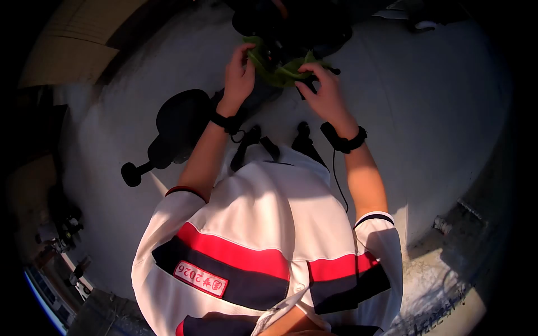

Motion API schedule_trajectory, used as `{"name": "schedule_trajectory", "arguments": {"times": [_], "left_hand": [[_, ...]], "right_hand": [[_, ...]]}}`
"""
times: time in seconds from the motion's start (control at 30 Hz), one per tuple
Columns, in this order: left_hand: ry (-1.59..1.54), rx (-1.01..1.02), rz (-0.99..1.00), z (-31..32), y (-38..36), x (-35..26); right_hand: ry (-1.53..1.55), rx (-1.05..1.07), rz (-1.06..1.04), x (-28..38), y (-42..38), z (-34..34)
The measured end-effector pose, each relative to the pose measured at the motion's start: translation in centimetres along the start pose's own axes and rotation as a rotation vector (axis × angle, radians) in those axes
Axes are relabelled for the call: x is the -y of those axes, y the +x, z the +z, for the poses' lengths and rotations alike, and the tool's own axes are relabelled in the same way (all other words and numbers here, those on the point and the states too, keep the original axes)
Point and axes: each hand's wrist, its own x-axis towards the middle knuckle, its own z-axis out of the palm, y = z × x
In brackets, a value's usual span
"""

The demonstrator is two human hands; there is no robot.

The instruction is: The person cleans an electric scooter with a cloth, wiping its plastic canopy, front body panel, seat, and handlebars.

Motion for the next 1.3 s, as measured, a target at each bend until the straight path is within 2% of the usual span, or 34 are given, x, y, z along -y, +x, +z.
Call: {"name": "schedule_trajectory", "arguments": {"times": [0.1, 0.2, 0.23, 0.3, 0.33, 0.4, 0.6, 0.67, 0.8, 0.97, 1.03, 1.1, 1.13, 1.23, 1.3], "left_hand": [[-0.057, 0.125, -0.031, -0.7, 0.8, 0.9], [-0.090, 0.301, -0.157, -1.3, 0.9, -0.1], [-0.114, 0.305, -0.148, -1.2, 0.8, 0.0], [-0.153, 0.307, -0.132, -1.0, 0.6, 0.2], [-0.188, 0.265, -0.106, -0.8, 0.5, 0.9], [-0.254, 0.167, -0.053, -0.5, 0.4, 2.7], [-0.018, -0.050, -0.167, -2.4, -0.4, 4.1], [0.030, -0.087, -0.172, -2.7, -0.6, 5.0], [0.181, -0.160, -0.155, -2.6, -1.1, 5.2], [0.159, -0.142, -0.186, -2.0, -0.2, 5.0], [0.117, -0.093, -0.177, -1.4, 0.4, 4.6], [0.052, -0.022, -0.165, -0.2, 0.9, 4.6], [0.054, 0.052, -0.121, 0.5, 1.1, 4.7], [0.047, 0.293, -0.202, 2.1, 1.3, 4.8], [0.046, 0.384, -0.146, 3.7, 1.6, 5.1]], "right_hand": [[-0.125, -0.078, 0.067, 2.5, -1.0, 0.5], [-0.195, -0.105, 0.111, 4.2, -2.5, 0.0], [-0.218, -0.114, 0.119, 4.6, -3.0, 0.0], [-0.130, -0.105, 0.272, 6.1, -3.8, -0.4], [-0.082, -0.099, 0.341, 6.6, -4.0, -0.5], [-0.083, -0.124, 0.297, 6.3, -4.1, -0.4], [-0.123, -0.256, 0.099, 4.8, -3.9, -0.3], [-0.129, -0.288, 0.036, 4.1, -3.7, -0.1], [-0.058, -0.342, 0.039, 4.4, -4.3, 0.8], [-0.027, -0.424, 0.004, 5.6, -3.8, 1.4], [-0.102, -0.473, -0.021, 6.1, -2.9, 1.5], [-0.164, -0.445, 0.059, 6.6, -1.9, 1.8], [-0.196, -0.431, 0.097, 6.8, -1.5, 1.8], [-0.278, -0.369, 0.144, 7.0, -0.7, 2.3], [-0.320, -0.343, 0.173, 6.8, -0.3, 2.6]]}}
